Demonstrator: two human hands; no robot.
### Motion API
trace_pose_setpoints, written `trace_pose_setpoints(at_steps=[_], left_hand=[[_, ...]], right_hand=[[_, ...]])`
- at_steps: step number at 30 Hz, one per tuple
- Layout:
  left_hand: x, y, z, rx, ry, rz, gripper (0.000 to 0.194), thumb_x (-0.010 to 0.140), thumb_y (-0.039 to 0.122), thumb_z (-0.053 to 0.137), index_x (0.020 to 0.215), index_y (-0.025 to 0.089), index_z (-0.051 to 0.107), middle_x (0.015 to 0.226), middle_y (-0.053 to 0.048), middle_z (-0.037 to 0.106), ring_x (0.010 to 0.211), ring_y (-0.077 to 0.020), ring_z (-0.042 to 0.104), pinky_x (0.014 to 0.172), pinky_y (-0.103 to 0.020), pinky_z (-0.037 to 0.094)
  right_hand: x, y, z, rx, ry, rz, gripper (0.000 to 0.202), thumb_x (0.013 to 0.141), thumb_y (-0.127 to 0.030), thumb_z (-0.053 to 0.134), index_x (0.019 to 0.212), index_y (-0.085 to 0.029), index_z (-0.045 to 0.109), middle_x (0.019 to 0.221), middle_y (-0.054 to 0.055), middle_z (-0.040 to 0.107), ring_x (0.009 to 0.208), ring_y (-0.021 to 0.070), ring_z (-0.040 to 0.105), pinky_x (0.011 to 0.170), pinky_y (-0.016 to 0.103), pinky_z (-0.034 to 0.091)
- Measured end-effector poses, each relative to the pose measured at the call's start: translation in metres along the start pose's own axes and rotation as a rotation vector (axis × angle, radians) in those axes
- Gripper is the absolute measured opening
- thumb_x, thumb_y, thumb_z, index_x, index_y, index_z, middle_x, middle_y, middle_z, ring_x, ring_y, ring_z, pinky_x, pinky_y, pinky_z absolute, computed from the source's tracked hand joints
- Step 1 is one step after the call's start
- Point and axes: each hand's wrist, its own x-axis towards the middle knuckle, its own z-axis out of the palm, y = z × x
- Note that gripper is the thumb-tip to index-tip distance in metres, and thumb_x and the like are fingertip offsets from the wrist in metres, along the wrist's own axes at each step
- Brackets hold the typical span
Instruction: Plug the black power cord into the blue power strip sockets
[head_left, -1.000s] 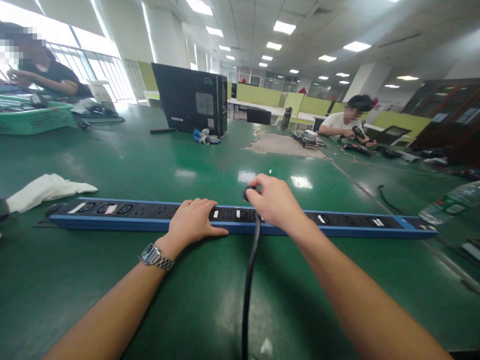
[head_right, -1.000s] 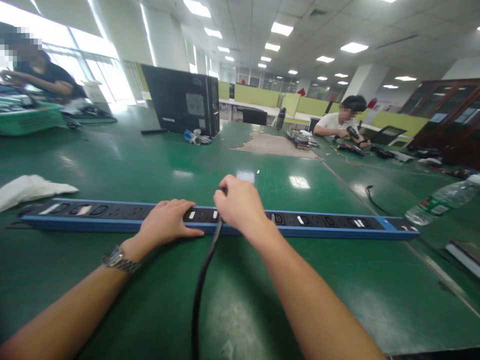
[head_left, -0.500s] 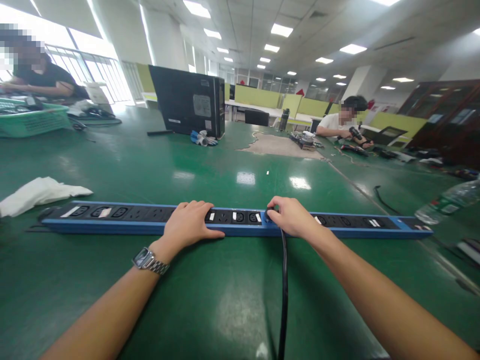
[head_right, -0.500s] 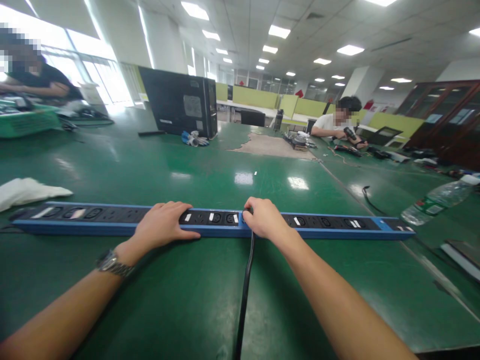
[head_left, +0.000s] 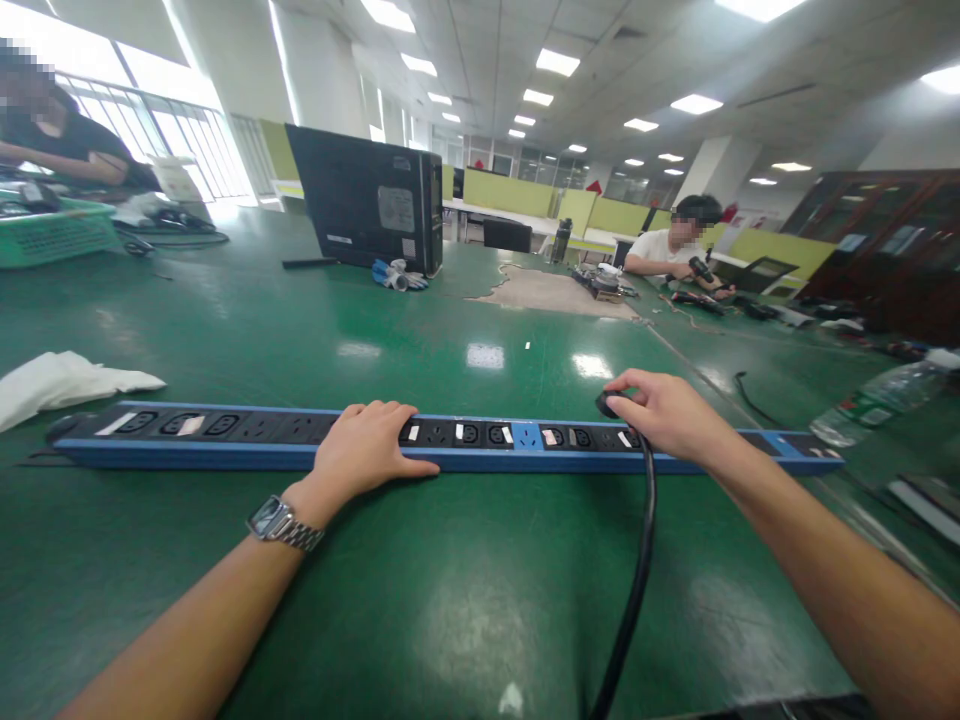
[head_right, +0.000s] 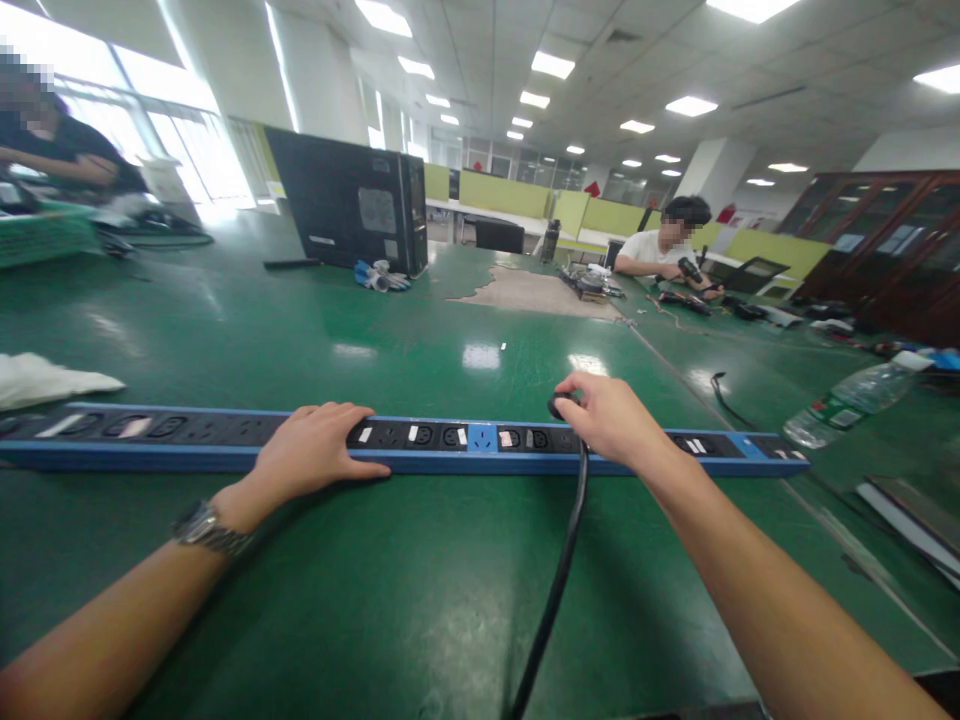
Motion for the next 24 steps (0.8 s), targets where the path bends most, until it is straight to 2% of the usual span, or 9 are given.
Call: trace_pose_setpoints(at_steps=[3, 6, 9, 13, 18, 24], left_hand=[[0.0, 0.0, 0.001, -0.004, -0.001, 0.003, 0.08, 0.063, 0.077, 0.061, 0.116, 0.018, 0.064, 0.111, -0.013, 0.069, 0.104, -0.0349, 0.061, 0.092, -0.046, 0.041], [0.0, 0.0, 0.001, 0.016, 0.005, -0.002, 0.082, 0.063, 0.079, 0.059, 0.117, 0.018, 0.063, 0.111, -0.013, 0.069, 0.103, -0.0346, 0.061, 0.091, -0.046, 0.042], [0.0, 0.0, 0.002, 0.035, 0.005, -0.001, 0.084, 0.064, 0.08, 0.058, 0.118, 0.017, 0.062, 0.112, -0.014, 0.069, 0.103, -0.0345, 0.061, 0.091, -0.046, 0.042], [0.0, 0.0, 0.001, 0.031, -0.005, -0.003, 0.083, 0.063, 0.081, 0.058, 0.118, 0.018, 0.062, 0.111, -0.013, 0.069, 0.103, -0.0342, 0.061, 0.091, -0.046, 0.041], [-0.001, 0.001, 0.0, 0.021, -0.013, -0.012, 0.082, 0.062, 0.079, 0.059, 0.117, 0.019, 0.062, 0.112, -0.012, 0.069, 0.104, -0.0333, 0.061, 0.091, -0.044, 0.041], [-0.002, 0.003, 0.0, 0.015, -0.014, -0.012, 0.08, 0.062, 0.079, 0.06, 0.114, 0.019, 0.062, 0.111, -0.011, 0.068, 0.104, -0.0322, 0.059, 0.092, -0.044, 0.039]], right_hand=[[-0.007, 0.031, 0.013, 0.013, -0.08, 0.031, 0.037, 0.081, -0.042, 0.049, 0.099, -0.016, 0.068, 0.063, 0.002, 0.064, 0.059, 0.0174, 0.057, 0.057, 0.027, 0.038], [-0.011, 0.045, 0.033, 0.076, -0.118, 0.064, 0.042, 0.082, -0.044, 0.046, 0.103, -0.015, 0.067, 0.061, 0.002, 0.062, 0.059, 0.0183, 0.058, 0.058, 0.028, 0.04], [-0.012, 0.043, 0.044, 0.023, -0.1, 0.045, 0.042, 0.082, -0.043, 0.045, 0.102, -0.015, 0.067, 0.06, 0.002, 0.061, 0.058, 0.0187, 0.056, 0.058, 0.028, 0.038], [-0.009, 0.037, 0.042, -0.092, -0.101, 0.022, 0.039, 0.082, -0.041, 0.044, 0.1, -0.015, 0.068, 0.063, 0.003, 0.062, 0.059, 0.0185, 0.055, 0.058, 0.029, 0.036], [-0.004, 0.034, 0.04, -0.145, -0.093, 0.122, 0.035, 0.081, -0.038, 0.048, 0.097, -0.018, 0.071, 0.065, 0.003, 0.066, 0.064, 0.0193, 0.06, 0.06, 0.029, 0.039], [-0.005, 0.046, 0.044, 0.007, -0.066, 0.143, 0.031, 0.079, -0.041, 0.054, 0.092, -0.021, 0.074, 0.053, 0.0, 0.063, 0.055, 0.0199, 0.06, 0.055, 0.03, 0.041]])
